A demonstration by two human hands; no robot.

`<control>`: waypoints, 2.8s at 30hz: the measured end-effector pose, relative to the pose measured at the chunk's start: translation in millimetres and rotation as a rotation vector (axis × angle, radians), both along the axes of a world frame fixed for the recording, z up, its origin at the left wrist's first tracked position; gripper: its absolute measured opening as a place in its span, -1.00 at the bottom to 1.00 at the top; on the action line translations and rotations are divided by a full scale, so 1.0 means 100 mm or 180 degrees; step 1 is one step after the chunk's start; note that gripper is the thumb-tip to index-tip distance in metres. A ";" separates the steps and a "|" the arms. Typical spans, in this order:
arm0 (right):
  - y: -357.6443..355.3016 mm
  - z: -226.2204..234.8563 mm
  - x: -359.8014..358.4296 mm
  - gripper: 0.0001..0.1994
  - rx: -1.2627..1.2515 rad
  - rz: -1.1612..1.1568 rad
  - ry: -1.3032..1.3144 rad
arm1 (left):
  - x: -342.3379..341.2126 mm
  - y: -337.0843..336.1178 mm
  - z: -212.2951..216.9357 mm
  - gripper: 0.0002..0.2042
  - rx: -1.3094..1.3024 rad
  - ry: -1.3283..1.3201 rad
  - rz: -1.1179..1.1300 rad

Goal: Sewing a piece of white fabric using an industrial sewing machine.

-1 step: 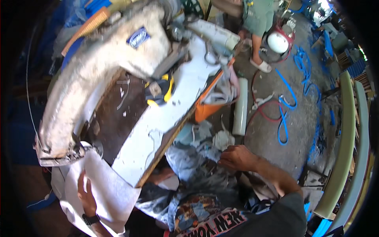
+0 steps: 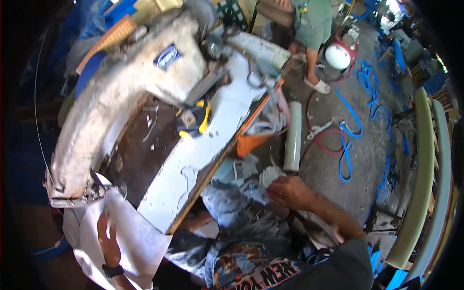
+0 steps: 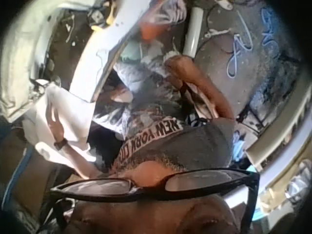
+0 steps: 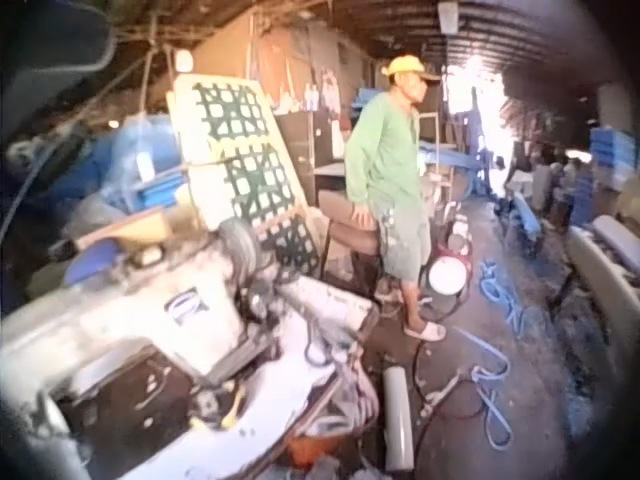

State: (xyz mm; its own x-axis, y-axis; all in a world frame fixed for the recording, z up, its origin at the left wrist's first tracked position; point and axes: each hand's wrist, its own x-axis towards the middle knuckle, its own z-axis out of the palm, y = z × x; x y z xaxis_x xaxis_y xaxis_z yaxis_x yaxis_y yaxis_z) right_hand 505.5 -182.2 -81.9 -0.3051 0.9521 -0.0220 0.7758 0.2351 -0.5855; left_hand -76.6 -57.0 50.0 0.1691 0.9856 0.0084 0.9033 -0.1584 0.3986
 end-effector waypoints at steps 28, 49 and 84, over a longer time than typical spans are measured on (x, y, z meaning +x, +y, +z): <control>1.12 0.83 0.67 -0.85 0.1341 -0.1428 0.0653 | 1.00 -0.66 -0.09 -0.61 0.0832 -0.1138 -0.0061; 0.85 1.36 0.08 -0.87 0.1688 -0.0596 0.2637 | 1.53 -1.03 0.05 -0.55 0.0623 -0.1665 -0.0044; 0.46 1.22 -2.56 -0.58 0.0915 0.2235 0.1584 | 0.90 -1.56 0.44 -0.77 -0.0534 -0.1638 -0.0691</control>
